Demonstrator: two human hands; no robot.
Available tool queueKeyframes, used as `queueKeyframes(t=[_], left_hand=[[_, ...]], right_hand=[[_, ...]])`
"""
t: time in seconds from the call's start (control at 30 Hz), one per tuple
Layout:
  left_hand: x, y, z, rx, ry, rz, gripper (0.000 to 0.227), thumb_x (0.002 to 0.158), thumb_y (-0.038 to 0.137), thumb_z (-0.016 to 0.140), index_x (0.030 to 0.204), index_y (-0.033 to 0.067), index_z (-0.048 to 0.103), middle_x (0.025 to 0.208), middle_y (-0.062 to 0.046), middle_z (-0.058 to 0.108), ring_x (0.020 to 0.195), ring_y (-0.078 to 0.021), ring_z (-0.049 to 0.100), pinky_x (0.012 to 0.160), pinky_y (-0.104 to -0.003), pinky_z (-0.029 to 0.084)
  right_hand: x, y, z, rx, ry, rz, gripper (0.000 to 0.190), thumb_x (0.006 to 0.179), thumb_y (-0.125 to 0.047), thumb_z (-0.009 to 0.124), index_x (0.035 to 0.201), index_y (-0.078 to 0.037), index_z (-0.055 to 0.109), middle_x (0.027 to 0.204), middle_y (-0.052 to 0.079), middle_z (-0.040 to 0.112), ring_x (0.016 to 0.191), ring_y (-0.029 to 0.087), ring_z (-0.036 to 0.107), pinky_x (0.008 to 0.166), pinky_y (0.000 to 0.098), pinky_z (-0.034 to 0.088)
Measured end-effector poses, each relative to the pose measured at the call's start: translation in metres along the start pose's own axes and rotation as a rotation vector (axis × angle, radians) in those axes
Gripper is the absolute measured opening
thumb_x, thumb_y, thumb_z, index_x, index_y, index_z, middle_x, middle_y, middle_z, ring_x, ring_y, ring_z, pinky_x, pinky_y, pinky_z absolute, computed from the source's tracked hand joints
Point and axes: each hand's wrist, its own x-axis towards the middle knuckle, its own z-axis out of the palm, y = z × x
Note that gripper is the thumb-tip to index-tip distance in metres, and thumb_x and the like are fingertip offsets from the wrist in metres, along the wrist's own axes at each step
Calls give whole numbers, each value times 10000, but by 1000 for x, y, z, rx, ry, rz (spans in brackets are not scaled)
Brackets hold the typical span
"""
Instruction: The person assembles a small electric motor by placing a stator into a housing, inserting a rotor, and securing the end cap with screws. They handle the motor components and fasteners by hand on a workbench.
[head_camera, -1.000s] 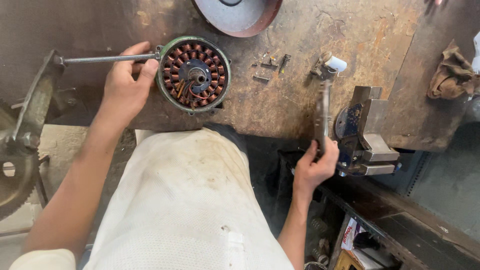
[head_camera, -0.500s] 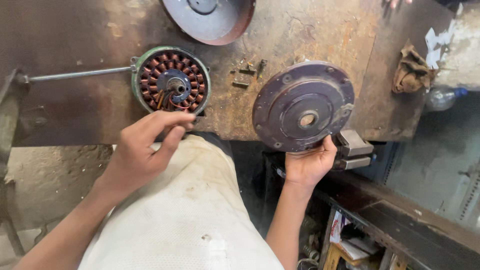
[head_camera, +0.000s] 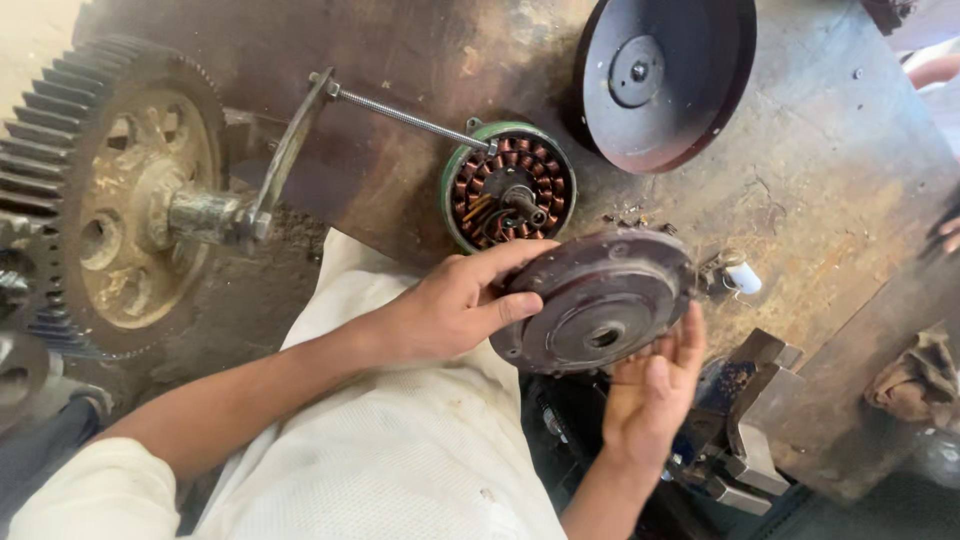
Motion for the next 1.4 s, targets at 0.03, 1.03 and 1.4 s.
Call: queueKeyframes(t=[0.03, 1.03, 1.4], left_hand=[[2, 2, -3, 103, -4, -49, 567, 1022, 188, 602, 1537, 11, 448, 1291, -105, 707, 1179, -173, 659, 1016, -310, 551], [-36, -15, 3, 121, 680, -57, 518, 947, 322, 703, 1277, -7, 477, 1053, -84, 664, 954, -128, 669, 794, -292, 592], [-23, -8, 4, 115, 718, 104, 668, 991, 315, 713, 1423, -44, 351, 1261, -159, 619, 1148, -171, 651, 944, -306, 581]], right_hand=[[8, -9, -2, -76, -21, -26, 803, 960, -263, 747, 1614, -99, 311, 1507, 125, 511, 1282, 248, 571, 1043, 404, 498], [122, 0, 41, -559, -423, 74, 603, 967, 16, 704, 1523, 14, 472, 1483, 116, 571, 1272, 151, 606, 1064, 279, 515], [121, -3, 67, -672, -411, -102, 544, 1010, -1, 734, 1506, 25, 514, 1471, 123, 589, 1274, 160, 616, 1093, 293, 537]])
